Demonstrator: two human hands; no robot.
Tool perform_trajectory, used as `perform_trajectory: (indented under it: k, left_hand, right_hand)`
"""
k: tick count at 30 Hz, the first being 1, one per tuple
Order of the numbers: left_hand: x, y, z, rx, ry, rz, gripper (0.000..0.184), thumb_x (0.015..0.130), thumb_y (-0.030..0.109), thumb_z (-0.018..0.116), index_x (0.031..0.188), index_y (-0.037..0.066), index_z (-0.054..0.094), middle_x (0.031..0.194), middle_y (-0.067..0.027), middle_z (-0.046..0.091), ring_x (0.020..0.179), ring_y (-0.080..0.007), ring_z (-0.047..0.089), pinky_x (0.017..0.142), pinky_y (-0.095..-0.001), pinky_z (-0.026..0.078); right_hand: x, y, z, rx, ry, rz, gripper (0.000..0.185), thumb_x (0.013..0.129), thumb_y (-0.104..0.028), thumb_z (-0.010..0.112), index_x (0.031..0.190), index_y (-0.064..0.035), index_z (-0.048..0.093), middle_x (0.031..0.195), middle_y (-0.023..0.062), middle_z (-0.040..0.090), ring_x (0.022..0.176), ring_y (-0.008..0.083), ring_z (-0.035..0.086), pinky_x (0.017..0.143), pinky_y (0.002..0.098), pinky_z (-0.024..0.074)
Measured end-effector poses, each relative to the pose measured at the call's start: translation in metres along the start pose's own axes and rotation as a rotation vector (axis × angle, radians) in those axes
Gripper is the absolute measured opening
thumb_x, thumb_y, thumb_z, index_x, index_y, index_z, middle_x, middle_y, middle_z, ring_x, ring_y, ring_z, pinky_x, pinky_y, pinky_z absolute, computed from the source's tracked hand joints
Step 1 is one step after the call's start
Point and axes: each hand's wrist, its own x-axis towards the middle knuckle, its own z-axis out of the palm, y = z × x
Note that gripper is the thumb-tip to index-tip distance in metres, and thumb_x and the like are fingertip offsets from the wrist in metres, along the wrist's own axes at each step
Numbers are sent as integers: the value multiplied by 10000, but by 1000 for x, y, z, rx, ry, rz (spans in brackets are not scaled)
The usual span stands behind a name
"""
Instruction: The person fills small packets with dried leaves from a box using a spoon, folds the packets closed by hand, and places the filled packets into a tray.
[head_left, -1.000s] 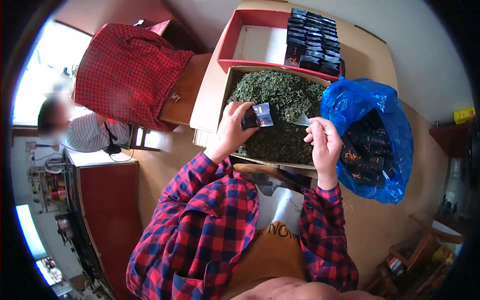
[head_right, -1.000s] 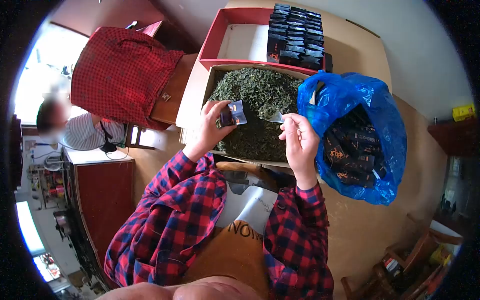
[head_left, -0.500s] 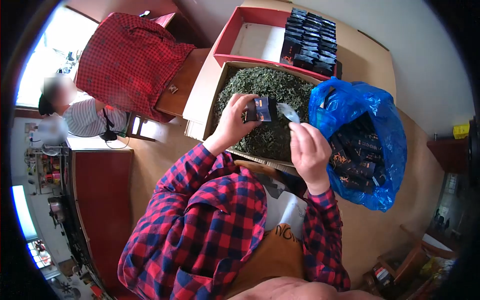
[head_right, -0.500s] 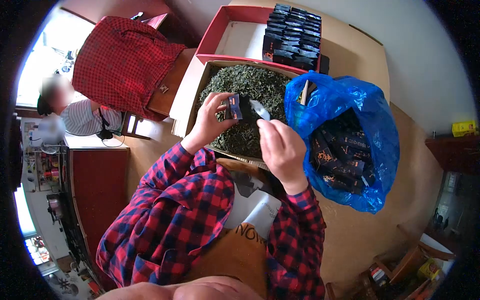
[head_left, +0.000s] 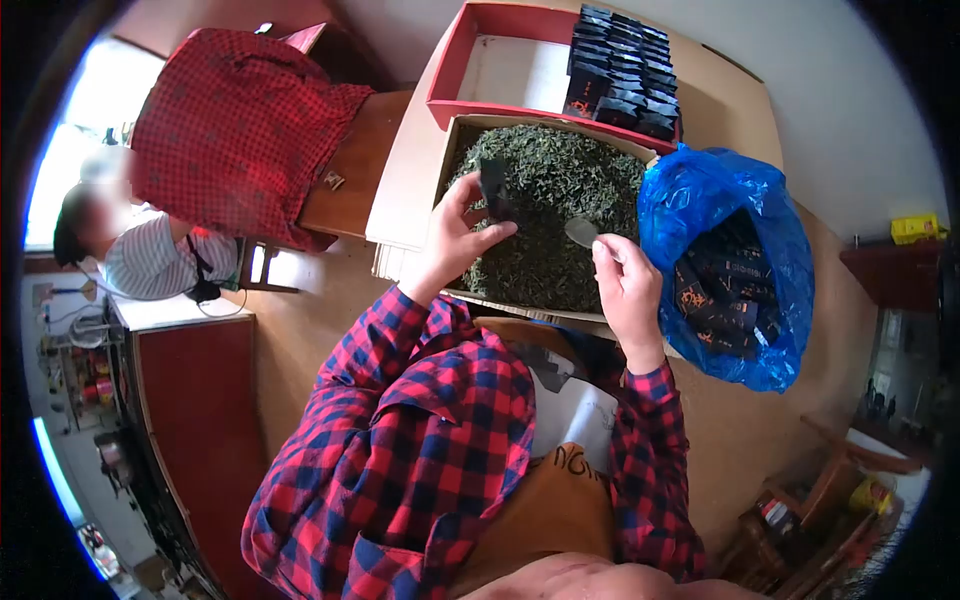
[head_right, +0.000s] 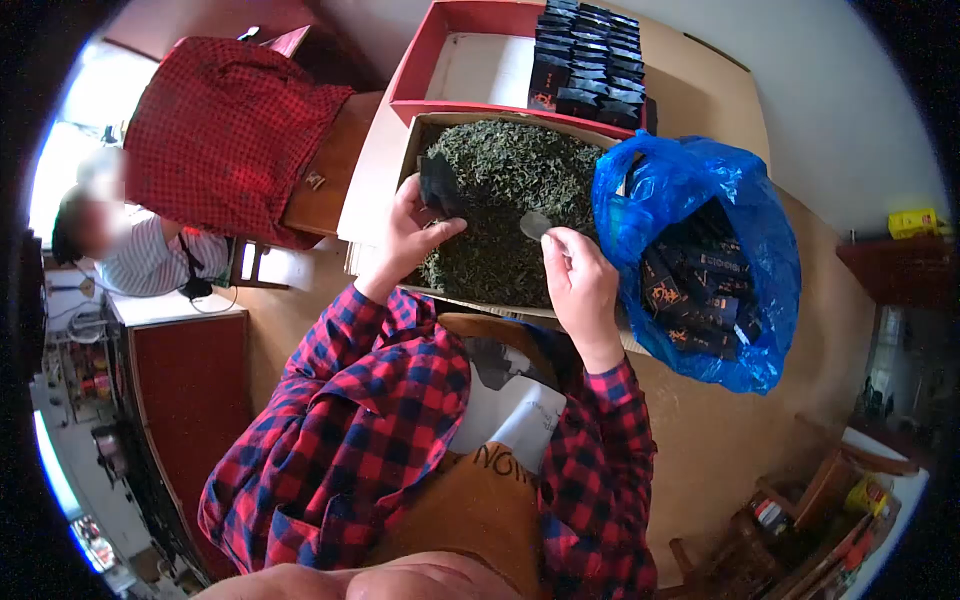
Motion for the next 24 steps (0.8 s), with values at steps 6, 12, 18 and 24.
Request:
perform_trajectory:
  k: [6,12,18,24]
  left_hand:
    - [4,-10,-23,-58,-41,41,705,822,21,876,1419,13,501,1243,-62,611,1162,-166,629,1003,-336,555]
    - [5,-7,-38,253,-52,172,764,787,114,906,1432,0,514,1241,-141,601,1162,-264,638,958,-362,584]
    - [8,0,-40,360,-76,165,754,792,168,906,1429,28,528,1231,-162,605,1157,-299,640,934,-386,586]
    - [12,19,-33,376,-110,169,739,799,148,891,1440,56,536,1244,-151,591,1143,-306,630,945,-382,579]
  right_hand:
    - [17,1,40,65,-186,355,260,1022,-238,693,1007,19,733,740,76,727,578,129,684,567,280,533]
    - [41,-3,70,164,-92,379,246,1032,-225,677,1014,13,735,703,85,716,602,140,712,561,293,542]
    - [61,-4,65,99,-4,333,167,1051,-167,635,1064,-26,723,801,29,687,632,78,628,588,235,508]
    - [61,-14,42,236,90,313,178,1067,-161,608,1075,-20,715,819,29,674,650,81,619,599,227,489]
